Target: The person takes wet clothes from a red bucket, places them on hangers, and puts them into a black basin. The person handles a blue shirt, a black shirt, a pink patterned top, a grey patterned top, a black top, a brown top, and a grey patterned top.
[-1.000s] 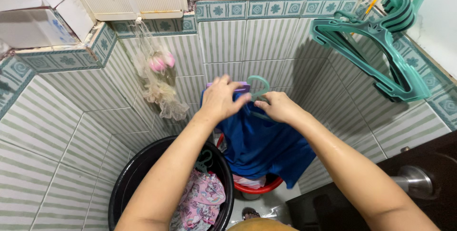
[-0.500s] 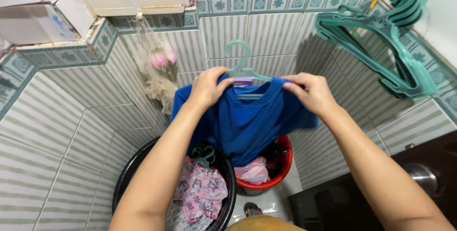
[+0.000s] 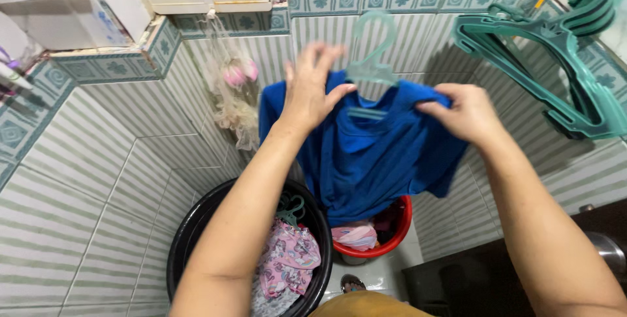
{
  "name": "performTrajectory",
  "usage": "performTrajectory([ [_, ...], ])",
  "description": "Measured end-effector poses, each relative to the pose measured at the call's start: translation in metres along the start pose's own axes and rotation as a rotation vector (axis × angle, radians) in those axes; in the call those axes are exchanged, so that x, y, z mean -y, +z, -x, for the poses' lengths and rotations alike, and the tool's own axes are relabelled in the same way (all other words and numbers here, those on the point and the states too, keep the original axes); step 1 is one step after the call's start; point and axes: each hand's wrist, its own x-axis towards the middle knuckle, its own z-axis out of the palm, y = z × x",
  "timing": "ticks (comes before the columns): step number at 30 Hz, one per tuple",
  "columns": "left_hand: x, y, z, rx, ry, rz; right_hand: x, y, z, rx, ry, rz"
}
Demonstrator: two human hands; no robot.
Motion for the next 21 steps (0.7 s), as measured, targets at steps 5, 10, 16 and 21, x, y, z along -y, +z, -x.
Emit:
performTrajectory([
  [5,0.067,0.040,0.072,-0.565,-0.282,-0.063,-0.011,-0.024,0.008,-0.007,0.152,-0.588],
  [10,0.106,0.134,0.167,0.343,-1.011,0.096,-0.005,-0.051,0.015,0.036,0.139,-0.688],
  [16,0.125,0.102,0.144,0.232,-1.203,1.176,-0.015,-0.058,0.000,-0.005,0.135,-0.713],
  [21,0.094,0.077,0.132,0.195,-1.232,1.134,-0.017,-0.037,-0.003,0.066,0.120,-0.761],
])
